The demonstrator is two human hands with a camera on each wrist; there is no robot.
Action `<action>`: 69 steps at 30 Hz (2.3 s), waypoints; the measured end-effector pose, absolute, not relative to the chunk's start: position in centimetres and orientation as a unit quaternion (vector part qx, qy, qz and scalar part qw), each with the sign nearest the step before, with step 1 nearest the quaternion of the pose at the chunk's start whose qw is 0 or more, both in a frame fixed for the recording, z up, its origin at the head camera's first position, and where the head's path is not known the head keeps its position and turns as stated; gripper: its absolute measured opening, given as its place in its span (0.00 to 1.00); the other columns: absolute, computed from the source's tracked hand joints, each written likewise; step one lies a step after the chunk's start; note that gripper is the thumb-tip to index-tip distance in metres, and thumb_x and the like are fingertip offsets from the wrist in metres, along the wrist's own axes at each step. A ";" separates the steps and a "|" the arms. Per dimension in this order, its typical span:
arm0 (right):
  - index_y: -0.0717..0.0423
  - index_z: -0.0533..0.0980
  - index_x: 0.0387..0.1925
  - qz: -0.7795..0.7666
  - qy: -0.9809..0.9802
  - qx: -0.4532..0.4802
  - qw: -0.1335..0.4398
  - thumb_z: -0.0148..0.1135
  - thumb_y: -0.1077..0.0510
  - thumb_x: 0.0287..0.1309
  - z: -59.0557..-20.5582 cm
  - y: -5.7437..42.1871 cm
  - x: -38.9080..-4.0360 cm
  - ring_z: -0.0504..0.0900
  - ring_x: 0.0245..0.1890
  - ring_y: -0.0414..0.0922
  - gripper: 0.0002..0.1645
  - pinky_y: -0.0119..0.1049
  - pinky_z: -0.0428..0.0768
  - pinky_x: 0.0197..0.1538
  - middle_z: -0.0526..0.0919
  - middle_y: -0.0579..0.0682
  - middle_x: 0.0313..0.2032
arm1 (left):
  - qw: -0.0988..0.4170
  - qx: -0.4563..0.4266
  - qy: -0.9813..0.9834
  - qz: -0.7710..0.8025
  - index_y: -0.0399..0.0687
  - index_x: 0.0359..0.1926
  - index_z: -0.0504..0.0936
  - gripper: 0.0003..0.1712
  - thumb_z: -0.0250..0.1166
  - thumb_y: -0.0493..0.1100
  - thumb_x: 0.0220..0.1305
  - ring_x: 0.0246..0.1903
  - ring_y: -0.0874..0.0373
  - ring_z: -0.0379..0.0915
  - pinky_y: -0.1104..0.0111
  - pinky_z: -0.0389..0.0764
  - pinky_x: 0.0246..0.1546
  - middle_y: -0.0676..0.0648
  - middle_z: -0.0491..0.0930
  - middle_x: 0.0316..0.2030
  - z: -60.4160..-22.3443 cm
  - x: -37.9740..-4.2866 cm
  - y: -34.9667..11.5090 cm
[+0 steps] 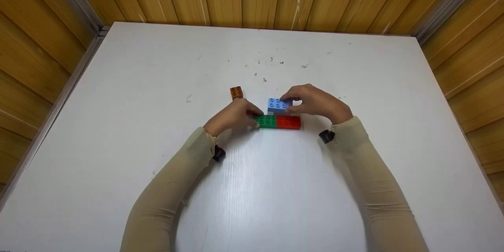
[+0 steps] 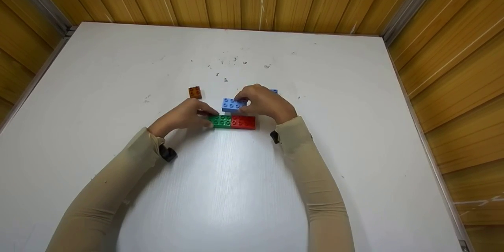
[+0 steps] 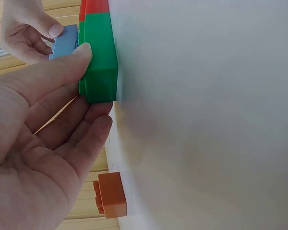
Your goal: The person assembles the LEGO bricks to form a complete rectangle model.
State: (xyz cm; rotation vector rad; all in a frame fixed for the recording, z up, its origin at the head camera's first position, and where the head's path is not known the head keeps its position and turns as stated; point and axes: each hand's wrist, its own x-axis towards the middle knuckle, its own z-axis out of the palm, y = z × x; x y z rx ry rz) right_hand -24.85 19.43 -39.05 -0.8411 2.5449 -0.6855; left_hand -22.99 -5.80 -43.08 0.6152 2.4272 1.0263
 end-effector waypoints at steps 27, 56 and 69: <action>0.57 0.81 0.52 -0.244 0.889 -0.352 0.162 0.69 0.58 0.55 -39.2 19.6 -23.6 0.80 0.48 0.50 0.21 0.48 0.78 0.55 0.84 0.53 0.47 | 0.228 0.204 0.877 0.370 0.45 0.52 0.84 0.21 0.72 0.36 0.54 0.53 0.58 0.76 0.64 0.76 0.57 0.48 0.84 0.50 -43.1 -23.2 -5.7; 0.56 0.81 0.52 -0.227 0.887 -0.365 0.166 0.67 0.59 0.57 -39.6 19.2 -22.9 0.81 0.50 0.49 0.20 0.46 0.78 0.56 0.83 0.52 0.49 | 0.229 0.197 0.879 0.370 0.45 0.51 0.84 0.22 0.72 0.36 0.53 0.50 0.57 0.77 0.64 0.76 0.56 0.47 0.84 0.50 -43.2 -23.1 -5.7; 0.56 0.81 0.52 -0.211 0.892 -0.365 0.165 0.66 0.59 0.58 -39.6 19.0 -22.7 0.80 0.47 0.49 0.20 0.47 0.79 0.54 0.83 0.52 0.48 | 0.230 0.194 0.878 0.371 0.46 0.51 0.84 0.21 0.72 0.36 0.53 0.51 0.58 0.77 0.64 0.76 0.57 0.48 0.84 0.50 -43.3 -23.3 -5.7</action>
